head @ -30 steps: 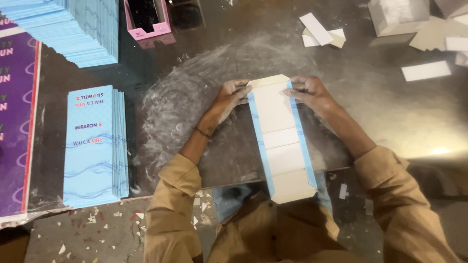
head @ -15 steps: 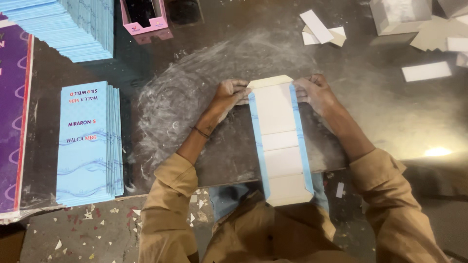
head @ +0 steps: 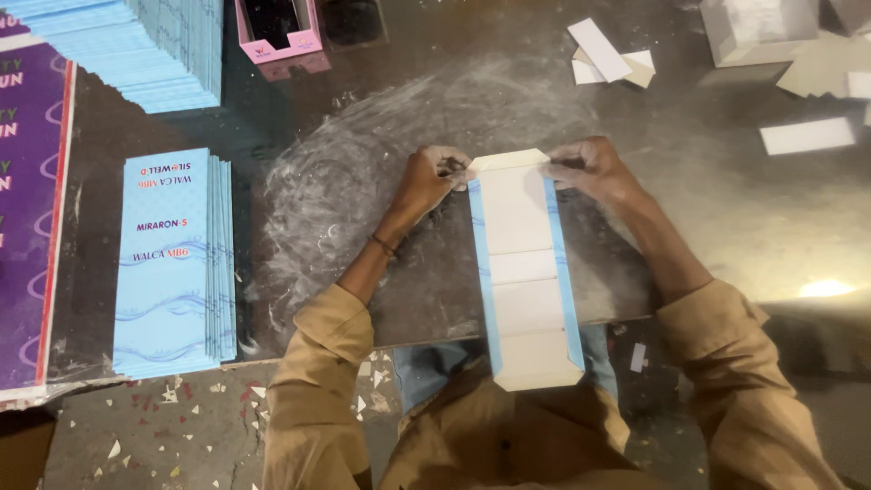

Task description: The person folds flat white paperboard sheets into rectangular boxes by hand. They repeatedly fold the side flaps and crease the edges, then stack the finished boxes on the table.

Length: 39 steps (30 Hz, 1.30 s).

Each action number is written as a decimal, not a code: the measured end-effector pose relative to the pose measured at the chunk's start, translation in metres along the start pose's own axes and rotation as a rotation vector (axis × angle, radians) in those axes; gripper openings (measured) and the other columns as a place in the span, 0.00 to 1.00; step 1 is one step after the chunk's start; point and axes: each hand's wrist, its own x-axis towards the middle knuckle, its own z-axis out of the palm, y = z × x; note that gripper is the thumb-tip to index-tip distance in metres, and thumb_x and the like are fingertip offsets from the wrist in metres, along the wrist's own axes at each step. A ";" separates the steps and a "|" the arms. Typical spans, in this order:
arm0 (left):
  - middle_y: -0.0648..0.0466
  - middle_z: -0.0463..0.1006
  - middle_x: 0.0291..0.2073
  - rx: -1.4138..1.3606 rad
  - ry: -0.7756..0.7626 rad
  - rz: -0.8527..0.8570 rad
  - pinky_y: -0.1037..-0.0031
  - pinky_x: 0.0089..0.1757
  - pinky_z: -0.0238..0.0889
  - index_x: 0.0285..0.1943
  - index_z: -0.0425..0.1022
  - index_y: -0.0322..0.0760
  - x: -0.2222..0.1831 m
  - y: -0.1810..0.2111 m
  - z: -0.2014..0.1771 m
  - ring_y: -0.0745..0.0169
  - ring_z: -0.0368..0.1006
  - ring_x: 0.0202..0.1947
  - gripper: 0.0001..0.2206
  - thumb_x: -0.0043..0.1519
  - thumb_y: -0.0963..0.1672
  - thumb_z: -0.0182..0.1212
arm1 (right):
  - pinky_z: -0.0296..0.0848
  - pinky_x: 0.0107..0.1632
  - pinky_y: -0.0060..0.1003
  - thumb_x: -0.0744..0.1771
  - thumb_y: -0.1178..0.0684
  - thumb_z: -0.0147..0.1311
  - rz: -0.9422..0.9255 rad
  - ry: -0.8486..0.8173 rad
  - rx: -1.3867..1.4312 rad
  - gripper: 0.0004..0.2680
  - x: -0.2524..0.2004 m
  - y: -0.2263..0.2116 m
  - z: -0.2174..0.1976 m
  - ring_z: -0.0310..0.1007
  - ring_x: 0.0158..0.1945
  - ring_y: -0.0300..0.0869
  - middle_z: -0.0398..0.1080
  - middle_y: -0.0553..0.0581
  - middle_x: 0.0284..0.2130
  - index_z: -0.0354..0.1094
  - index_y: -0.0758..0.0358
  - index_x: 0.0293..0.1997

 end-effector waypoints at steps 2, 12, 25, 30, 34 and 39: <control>0.49 0.84 0.38 0.126 0.021 0.098 0.76 0.38 0.73 0.45 0.82 0.30 -0.001 0.004 0.002 0.67 0.78 0.34 0.11 0.56 0.40 0.74 | 0.78 0.42 0.31 0.63 0.48 0.67 -0.076 -0.090 -0.118 0.15 -0.001 -0.003 -0.004 0.79 0.39 0.40 0.79 0.58 0.38 0.74 0.68 0.48; 0.52 0.77 0.43 0.382 -0.161 0.251 0.66 0.49 0.68 0.49 0.79 0.34 -0.002 0.026 0.008 0.58 0.75 0.44 0.17 0.51 0.39 0.75 | 0.71 0.48 0.44 0.61 0.49 0.70 -0.399 -0.192 -0.617 0.16 0.007 -0.028 -0.005 0.73 0.46 0.49 0.74 0.62 0.43 0.72 0.64 0.48; 0.48 0.71 0.48 0.875 -0.241 0.437 0.66 0.55 0.65 0.61 0.75 0.34 -0.034 0.036 0.007 0.54 0.69 0.52 0.16 0.67 0.46 0.61 | 0.71 0.61 0.42 0.63 0.57 0.54 -0.661 -0.223 -1.197 0.20 -0.031 -0.032 -0.002 0.72 0.57 0.50 0.72 0.56 0.56 0.66 0.59 0.63; 0.47 0.70 0.52 1.178 0.041 0.774 0.66 0.56 0.65 0.67 0.70 0.28 -0.060 0.036 0.020 0.52 0.65 0.54 0.25 0.69 0.51 0.55 | 0.64 0.68 0.44 0.67 0.54 0.46 -0.567 -0.219 -1.533 0.22 -0.056 -0.040 0.017 0.62 0.70 0.48 0.58 0.61 0.69 0.55 0.65 0.71; 0.45 0.70 0.51 1.195 -0.030 0.670 0.61 0.51 0.64 0.69 0.71 0.34 -0.059 0.033 0.031 0.50 0.65 0.53 0.21 0.70 0.49 0.55 | 0.58 0.70 0.49 0.71 0.48 0.41 -0.538 -0.146 -1.448 0.22 -0.053 -0.035 0.060 0.55 0.72 0.57 0.51 0.74 0.70 0.53 0.79 0.69; 0.47 0.70 0.55 1.152 0.030 0.620 0.56 0.56 0.62 0.71 0.67 0.32 -0.067 0.025 0.038 0.51 0.64 0.60 0.24 0.69 0.49 0.57 | 0.54 0.75 0.48 0.72 0.46 0.39 -0.518 -0.053 -1.241 0.20 -0.067 -0.013 0.064 0.55 0.75 0.58 0.52 0.73 0.73 0.54 0.75 0.67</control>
